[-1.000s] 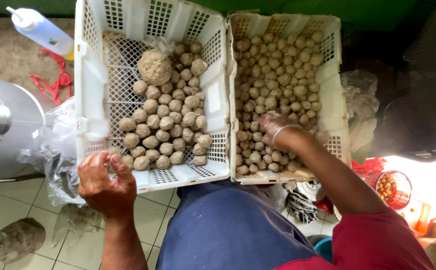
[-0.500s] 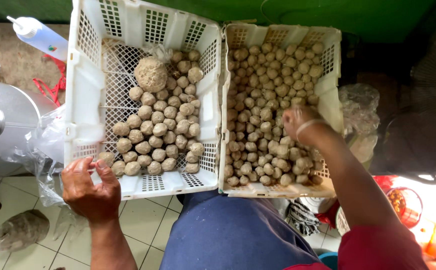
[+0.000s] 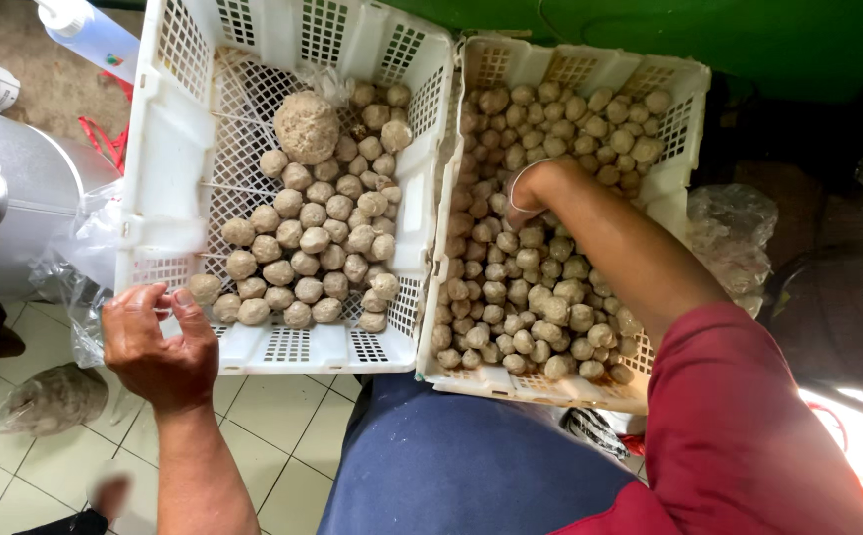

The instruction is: The person picks meatballs one at a time from a large plastic basket and places them into a clear plastic bag held in the other hand, filling the bag. They occasionally adjust the bag and continue transferring meatballs from the basket throughout the clip.

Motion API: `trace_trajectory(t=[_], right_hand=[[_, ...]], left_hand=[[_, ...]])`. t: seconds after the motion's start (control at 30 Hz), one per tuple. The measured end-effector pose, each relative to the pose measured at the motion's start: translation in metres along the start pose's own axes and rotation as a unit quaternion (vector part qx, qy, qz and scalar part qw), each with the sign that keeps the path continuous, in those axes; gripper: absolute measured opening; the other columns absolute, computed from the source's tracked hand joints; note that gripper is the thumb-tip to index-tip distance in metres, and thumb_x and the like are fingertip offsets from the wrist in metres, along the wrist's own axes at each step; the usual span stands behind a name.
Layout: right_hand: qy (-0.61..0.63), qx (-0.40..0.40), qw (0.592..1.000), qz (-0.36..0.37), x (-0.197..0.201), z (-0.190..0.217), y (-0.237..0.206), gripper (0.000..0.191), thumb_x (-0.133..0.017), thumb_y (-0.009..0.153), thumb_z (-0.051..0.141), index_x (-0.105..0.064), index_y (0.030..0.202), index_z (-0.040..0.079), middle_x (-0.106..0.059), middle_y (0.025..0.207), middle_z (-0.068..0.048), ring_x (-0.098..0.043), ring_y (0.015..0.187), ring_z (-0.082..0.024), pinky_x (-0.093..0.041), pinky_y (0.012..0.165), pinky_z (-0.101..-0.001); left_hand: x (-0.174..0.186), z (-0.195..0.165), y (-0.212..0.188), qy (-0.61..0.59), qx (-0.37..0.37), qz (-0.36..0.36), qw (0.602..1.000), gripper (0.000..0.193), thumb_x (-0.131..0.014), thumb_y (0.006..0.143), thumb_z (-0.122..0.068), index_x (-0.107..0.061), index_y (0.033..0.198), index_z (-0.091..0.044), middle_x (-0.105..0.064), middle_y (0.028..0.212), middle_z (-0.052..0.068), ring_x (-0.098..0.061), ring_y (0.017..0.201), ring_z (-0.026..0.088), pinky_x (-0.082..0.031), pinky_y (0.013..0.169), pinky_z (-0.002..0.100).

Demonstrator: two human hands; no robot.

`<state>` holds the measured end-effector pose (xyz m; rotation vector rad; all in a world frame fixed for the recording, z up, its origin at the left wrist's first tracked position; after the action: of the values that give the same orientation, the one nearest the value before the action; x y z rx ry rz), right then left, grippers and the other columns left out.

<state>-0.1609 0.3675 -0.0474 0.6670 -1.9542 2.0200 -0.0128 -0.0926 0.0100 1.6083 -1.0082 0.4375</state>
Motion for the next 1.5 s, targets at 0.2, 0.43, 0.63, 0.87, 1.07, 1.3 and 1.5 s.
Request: trace_trajectory(t=[0.2, 0.43, 0.63, 0.87, 1.07, 1.3, 1.5], right_hand=[[0.094, 0.009, 0.995, 0.016, -0.027, -0.014, -0.039, 0.043, -0.073, 0.086, 0.036, -0.068, 0.123, 0.014, -0.069, 0.128, -0.012, -0.068, 0.112, -0.033, -0.058, 0.095, -0.0491], [0.2, 0.002, 0.976, -0.087, -0.105, -0.03, -0.112, 0.03, -0.075, 0.083, 0.033, -0.074, 0.11, 0.021, -0.074, 0.126, -0.004, -0.069, 0.116, -0.023, -0.053, 0.102, -0.0381], [-0.104, -0.117, 0.978, -0.137, -0.148, 0.046, -0.086, 0.021, -0.069, 0.089, 0.023, -0.077, 0.108, 0.021, -0.074, 0.12, -0.006, -0.069, 0.114, -0.027, -0.057, 0.093, -0.0397], [-0.198, -0.099, 0.968, -0.121, -0.141, 0.058, -0.079, 0.023, -0.068, 0.088, 0.017, -0.079, 0.108, 0.019, -0.074, 0.118, -0.007, -0.07, 0.115, -0.026, -0.059, 0.09, -0.0399], [-0.22, -0.117, 0.962, -0.11, -0.133, 0.065, -0.072, 0.023, -0.066, 0.092, 0.016, -0.08, 0.11, 0.014, -0.075, 0.118, -0.01, -0.072, 0.114, -0.027, -0.062, 0.088, -0.039], [0.339, 0.002, 0.938, -0.077, -0.097, 0.033, -0.122, 0.034, -0.072, 0.091, 0.019, -0.069, 0.123, 0.01, -0.068, 0.129, -0.013, -0.068, 0.115, -0.026, -0.06, 0.087, -0.0371], [0.72, 0.42, 0.552, 0.007, -0.078, 0.076, -0.113, 0.045, -0.071, 0.091, 0.013, -0.058, 0.134, 0.005, -0.062, 0.135, -0.018, -0.068, 0.11, -0.025, -0.061, 0.078, -0.0366]], left_hand=[[0.005, -0.002, 0.003, -0.034, 0.001, 0.001, 0.999, 0.011, -0.068, 0.108, -0.01, -0.063, 0.109, 0.0, -0.066, 0.107, 0.015, -0.066, 0.09, 0.028, -0.057, 0.08, 0.038], [0.01, -0.003, 0.006, -0.044, -0.028, -0.001, 0.999, 0.014, -0.069, 0.111, -0.011, -0.062, 0.107, 0.0, -0.066, 0.105, 0.016, -0.066, 0.097, 0.034, -0.055, 0.085, 0.044], [0.019, -0.007, 0.012, -0.053, -0.04, 0.02, 0.998, 0.011, -0.069, 0.106, -0.01, -0.064, 0.106, 0.0, -0.067, 0.105, 0.016, -0.066, 0.1, 0.035, -0.055, 0.087, 0.047], [0.024, -0.008, 0.023, -0.098, -0.065, 0.016, 0.993, 0.01, -0.068, 0.102, -0.008, -0.063, 0.106, 0.0, -0.067, 0.104, 0.017, -0.067, 0.1, 0.038, -0.055, 0.089, 0.049], [0.03, 0.003, 0.026, -0.151, -0.036, -0.009, 0.988, 0.014, -0.069, 0.097, -0.011, -0.064, 0.104, 0.0, -0.068, 0.103, 0.019, -0.068, 0.093, 0.039, -0.055, 0.08, 0.048], [0.034, 0.012, 0.03, -0.21, -0.025, -0.038, 0.977, 0.012, -0.068, 0.098, -0.011, -0.065, 0.104, -0.001, -0.068, 0.101, 0.016, -0.069, 0.09, 0.036, -0.055, 0.078, 0.046], [0.034, 0.012, 0.03, -0.2, -0.029, -0.027, 0.979, 0.012, -0.069, 0.097, -0.01, -0.065, 0.103, -0.001, -0.068, 0.099, 0.015, -0.069, 0.088, 0.035, -0.055, 0.076, 0.045]])
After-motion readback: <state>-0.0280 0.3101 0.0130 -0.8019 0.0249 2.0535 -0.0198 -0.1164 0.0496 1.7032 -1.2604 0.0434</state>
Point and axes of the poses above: each hand's wrist, its own y-axis towards the middle knuckle, its own x-axis out of the back of the hand, z = x × y, the point moved 1 cm from there along y, towards the middle knuckle
